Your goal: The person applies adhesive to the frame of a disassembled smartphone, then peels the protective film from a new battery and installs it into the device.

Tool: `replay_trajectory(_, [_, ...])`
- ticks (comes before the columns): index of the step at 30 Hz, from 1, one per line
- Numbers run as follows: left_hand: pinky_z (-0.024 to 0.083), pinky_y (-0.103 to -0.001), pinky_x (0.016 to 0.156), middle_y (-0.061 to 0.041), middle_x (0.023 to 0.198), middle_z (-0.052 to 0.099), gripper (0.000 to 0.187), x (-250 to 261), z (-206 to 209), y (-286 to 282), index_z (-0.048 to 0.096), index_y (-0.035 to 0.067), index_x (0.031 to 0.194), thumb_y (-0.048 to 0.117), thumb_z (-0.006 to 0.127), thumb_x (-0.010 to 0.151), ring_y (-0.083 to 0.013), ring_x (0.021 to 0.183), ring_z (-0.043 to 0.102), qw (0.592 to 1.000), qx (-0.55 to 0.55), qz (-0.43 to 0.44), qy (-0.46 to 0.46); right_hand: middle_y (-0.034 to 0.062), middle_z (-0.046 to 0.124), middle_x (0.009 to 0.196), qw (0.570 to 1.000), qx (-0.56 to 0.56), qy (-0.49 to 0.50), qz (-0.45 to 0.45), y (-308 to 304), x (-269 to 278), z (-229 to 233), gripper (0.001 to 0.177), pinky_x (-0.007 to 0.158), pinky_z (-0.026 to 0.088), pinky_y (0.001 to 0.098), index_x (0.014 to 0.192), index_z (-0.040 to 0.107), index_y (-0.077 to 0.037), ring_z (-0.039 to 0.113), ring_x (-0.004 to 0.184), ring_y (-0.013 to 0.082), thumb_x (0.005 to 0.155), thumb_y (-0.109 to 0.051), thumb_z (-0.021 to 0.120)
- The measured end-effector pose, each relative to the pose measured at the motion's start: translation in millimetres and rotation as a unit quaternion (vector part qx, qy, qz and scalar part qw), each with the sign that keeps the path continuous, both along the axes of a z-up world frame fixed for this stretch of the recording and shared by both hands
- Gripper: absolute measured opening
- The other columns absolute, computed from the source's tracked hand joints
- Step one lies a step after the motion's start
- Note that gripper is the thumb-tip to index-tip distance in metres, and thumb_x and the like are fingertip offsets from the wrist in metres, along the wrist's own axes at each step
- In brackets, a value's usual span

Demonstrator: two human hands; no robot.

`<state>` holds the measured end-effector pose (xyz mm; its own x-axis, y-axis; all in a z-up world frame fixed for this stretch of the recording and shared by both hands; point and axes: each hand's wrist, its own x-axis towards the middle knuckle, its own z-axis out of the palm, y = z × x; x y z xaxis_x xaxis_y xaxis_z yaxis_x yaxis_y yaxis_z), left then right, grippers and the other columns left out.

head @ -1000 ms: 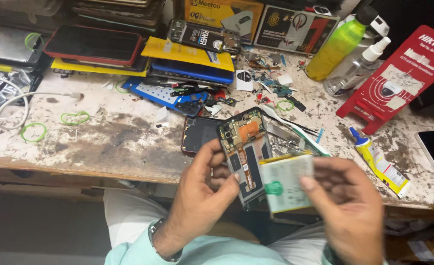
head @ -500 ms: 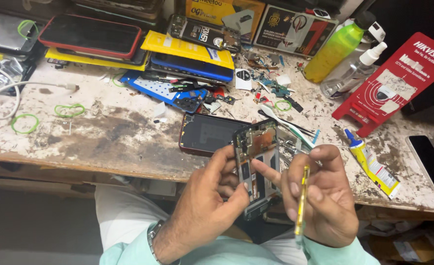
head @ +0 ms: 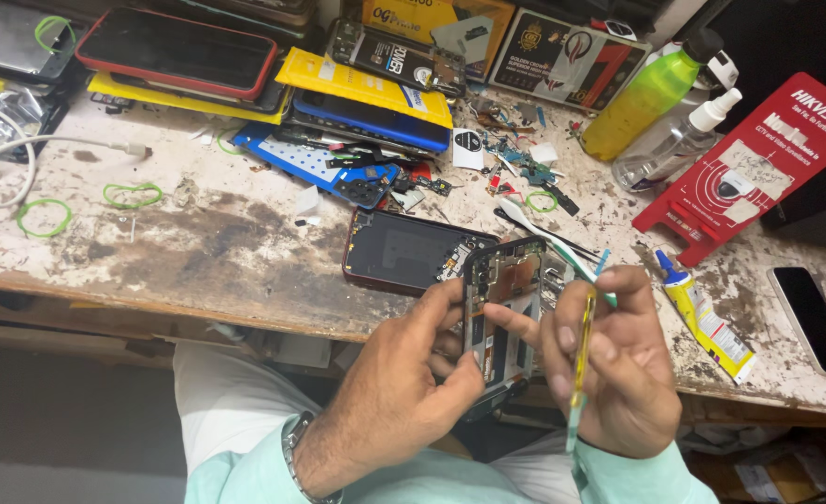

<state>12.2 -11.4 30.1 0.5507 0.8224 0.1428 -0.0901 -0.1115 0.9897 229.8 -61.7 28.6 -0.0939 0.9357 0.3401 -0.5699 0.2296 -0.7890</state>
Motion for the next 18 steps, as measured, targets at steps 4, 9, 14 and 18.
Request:
replay_trajectory(4, [0.065, -0.028, 0.061, -0.014, 0.109, 0.078, 0.055, -0.6, 0.4, 1.2, 0.044, -0.002, 0.138, 0.008, 0.059, 0.086, -0.0171, 0.075, 0.081, 1.0, -0.006, -0.003, 0.018, 0.0064, 0.054, 0.101, 1.0, -0.021, 0.02, 0.009, 6.8, 1.3, -5.5, 0.043, 0.125, 0.029, 0.0766, 0.144, 0.048, -0.015, 0.06, 0.074, 0.0144, 0.105, -0.009, 0.064])
replay_trajectory(9, [0.064, -0.027, 0.064, -0.015, 0.108, 0.078, 0.057, 1.5, -3.9, 1.4, 0.044, -0.003, 0.141, 0.007, 0.06, 0.086, -0.0152, 0.077, 0.079, 1.0, -0.006, -0.01, 0.012, 0.007, 0.055, 0.102, 0.997, -0.024, 0.077, 0.019, 8.0, 1.2, -4.9, 0.045, 0.121, 0.033, 0.0687, 0.144, 0.049, -0.014, 0.06, 0.076, 0.0145, 0.102, -0.013, 0.066])
replay_trajectory(14, [0.064, -0.023, 0.068, -0.011, 0.118, 0.074, 0.06, 0.7, -13.8, 5.7, 0.044, 0.0, 0.142, 0.004, 0.062, 0.085, -0.0102, 0.084, 0.072, 0.997, -0.07, 0.003, -0.032, 0.0117, 0.062, 0.1, 0.983, -0.102, -0.027, -0.147, -2.1, 1.9, 8.2, 0.031, 0.089, 0.051, 0.0524, 0.128, 0.054, -0.009, 0.068, 0.09, 0.0193, 0.099, -0.006, 0.063])
replay_trajectory(18, [0.06, -0.023, 0.071, -0.013, 0.124, 0.071, 0.058, 4.3, -20.8, 7.1, 0.044, 0.0, 0.144, 0.0, 0.061, 0.089, -0.0089, 0.089, 0.067, 0.99, -0.093, 0.027, -0.099, 0.0096, 0.067, 0.107, 0.898, -0.085, -0.24, -0.359, -12.4, -12.2, -1.7, 0.026, 0.081, 0.049, 0.0234, 0.121, 0.058, 0.0, 0.064, 0.086, 0.0085, 0.097, 0.006, 0.066])
